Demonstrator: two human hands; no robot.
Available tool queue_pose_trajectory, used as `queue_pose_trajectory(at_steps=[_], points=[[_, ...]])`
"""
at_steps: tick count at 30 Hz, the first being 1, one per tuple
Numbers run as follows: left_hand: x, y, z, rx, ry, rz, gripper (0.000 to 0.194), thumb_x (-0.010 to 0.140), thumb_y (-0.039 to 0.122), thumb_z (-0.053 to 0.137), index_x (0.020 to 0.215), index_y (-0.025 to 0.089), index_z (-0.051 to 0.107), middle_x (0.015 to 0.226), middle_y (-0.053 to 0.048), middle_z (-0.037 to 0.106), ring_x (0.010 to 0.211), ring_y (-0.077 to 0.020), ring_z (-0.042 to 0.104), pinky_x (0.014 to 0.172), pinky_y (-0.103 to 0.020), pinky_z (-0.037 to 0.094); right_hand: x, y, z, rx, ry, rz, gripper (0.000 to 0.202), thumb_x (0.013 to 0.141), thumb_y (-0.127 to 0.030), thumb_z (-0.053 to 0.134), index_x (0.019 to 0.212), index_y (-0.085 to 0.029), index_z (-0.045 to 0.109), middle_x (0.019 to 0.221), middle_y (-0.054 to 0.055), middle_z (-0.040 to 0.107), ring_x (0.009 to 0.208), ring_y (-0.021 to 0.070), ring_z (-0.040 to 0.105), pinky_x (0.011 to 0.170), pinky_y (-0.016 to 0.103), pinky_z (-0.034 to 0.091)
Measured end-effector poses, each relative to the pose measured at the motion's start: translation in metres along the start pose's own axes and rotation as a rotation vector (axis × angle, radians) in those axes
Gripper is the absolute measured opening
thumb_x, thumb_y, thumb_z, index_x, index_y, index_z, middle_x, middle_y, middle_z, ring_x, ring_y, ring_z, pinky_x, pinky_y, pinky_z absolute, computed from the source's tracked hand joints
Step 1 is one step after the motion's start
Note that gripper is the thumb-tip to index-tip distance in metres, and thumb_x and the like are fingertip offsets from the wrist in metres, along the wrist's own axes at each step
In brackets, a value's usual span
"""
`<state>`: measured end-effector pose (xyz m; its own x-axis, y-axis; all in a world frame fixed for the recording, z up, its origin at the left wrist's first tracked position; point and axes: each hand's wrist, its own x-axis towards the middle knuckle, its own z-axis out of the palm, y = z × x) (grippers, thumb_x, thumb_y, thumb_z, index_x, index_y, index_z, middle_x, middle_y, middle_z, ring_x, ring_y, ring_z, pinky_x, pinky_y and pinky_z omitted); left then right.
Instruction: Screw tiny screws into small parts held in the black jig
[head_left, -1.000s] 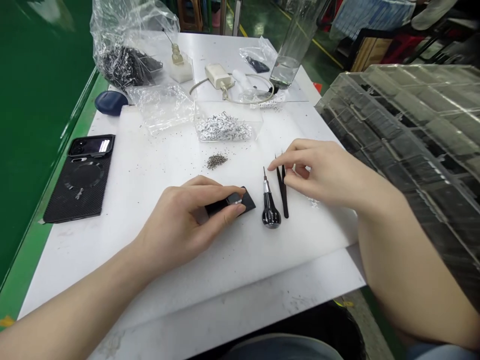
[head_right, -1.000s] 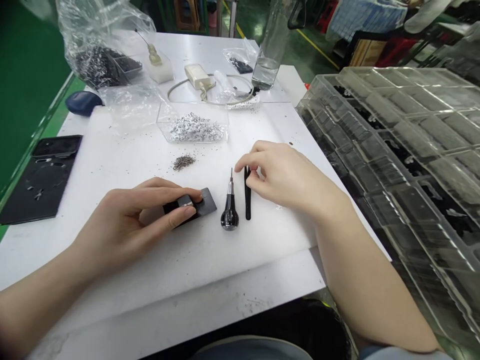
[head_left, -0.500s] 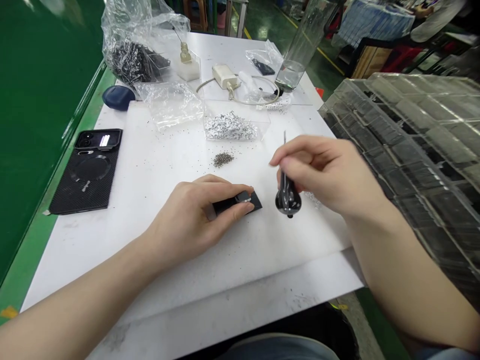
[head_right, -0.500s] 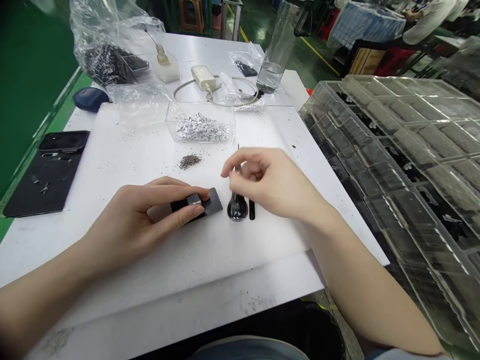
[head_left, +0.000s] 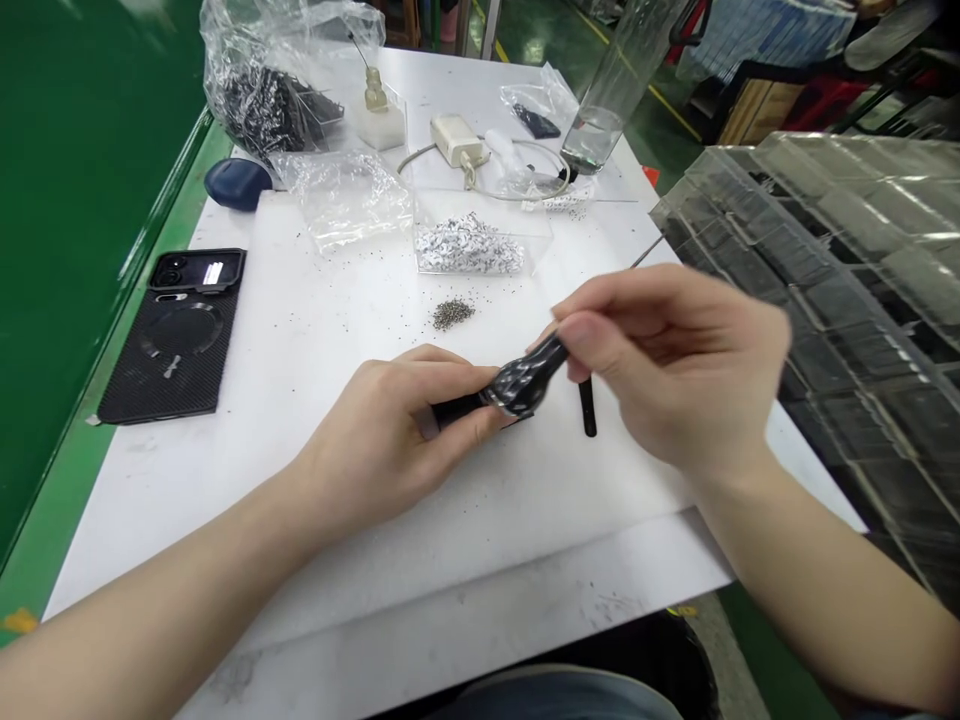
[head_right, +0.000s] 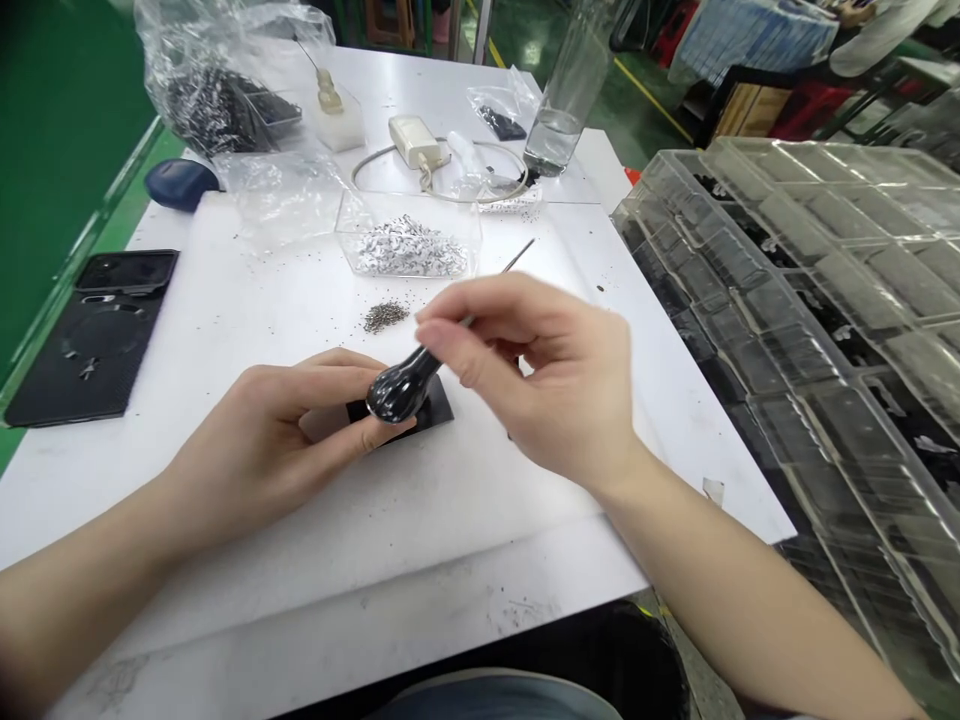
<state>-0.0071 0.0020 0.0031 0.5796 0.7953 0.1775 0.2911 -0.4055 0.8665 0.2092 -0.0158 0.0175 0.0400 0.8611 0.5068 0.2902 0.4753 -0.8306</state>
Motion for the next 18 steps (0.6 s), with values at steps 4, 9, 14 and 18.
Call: queue_pose_trajectory(at_steps=[4,9,14,18], points=[[0.0,0.002,0.0,0.018,0.005,-0.011,0.017,0.096,0.025,0.07,0.104,0.03,0.084,0.104,0.001,0.083,0.096,-0.0207,0.076,0.082,-0.032,0.06,-0.001,0.002,0.0,0.007,-0.009,0.059,0.008,0.09,-0.022,0.082,0.09,-0.029,0.078,0.07,-0.005,0.075,0.054,0.0121,0.065,0.05,0.031,0.053],[0.0,0.0,0.001,0.042,0.015,0.003,0.015,0.096,0.027,0.071,0.103,0.029,0.084,0.102,0.0,0.083,0.094,-0.0212,0.075,0.086,-0.033,0.06,0.002,0.009,-0.003,-0.017,-0.002,0.054,0.007,0.089,-0.024,0.083,0.089,-0.029,0.078,0.066,-0.004,0.074,0.051,0.0137,0.065,0.047,0.032,0.051],[-0.001,-0.005,0.001,0.051,0.019,0.034,0.017,0.097,0.03,0.07,0.106,0.032,0.084,0.104,0.001,0.083,0.095,-0.0216,0.076,0.085,-0.034,0.061,0.002,0.012,-0.005,0.111,-0.011,0.045,0.005,0.09,-0.027,0.083,0.092,-0.026,0.078,0.065,-0.005,0.073,0.051,0.0118,0.064,0.047,0.029,0.049],[-0.001,-0.005,0.002,0.045,0.029,0.024,0.016,0.097,0.03,0.069,0.105,0.031,0.083,0.103,0.0,0.083,0.094,-0.0223,0.076,0.081,-0.034,0.06,-0.001,0.011,-0.003,0.087,-0.045,0.07,0.005,0.091,-0.027,0.082,0.091,-0.026,0.077,0.069,-0.004,0.075,0.055,0.0131,0.067,0.051,0.03,0.053]])
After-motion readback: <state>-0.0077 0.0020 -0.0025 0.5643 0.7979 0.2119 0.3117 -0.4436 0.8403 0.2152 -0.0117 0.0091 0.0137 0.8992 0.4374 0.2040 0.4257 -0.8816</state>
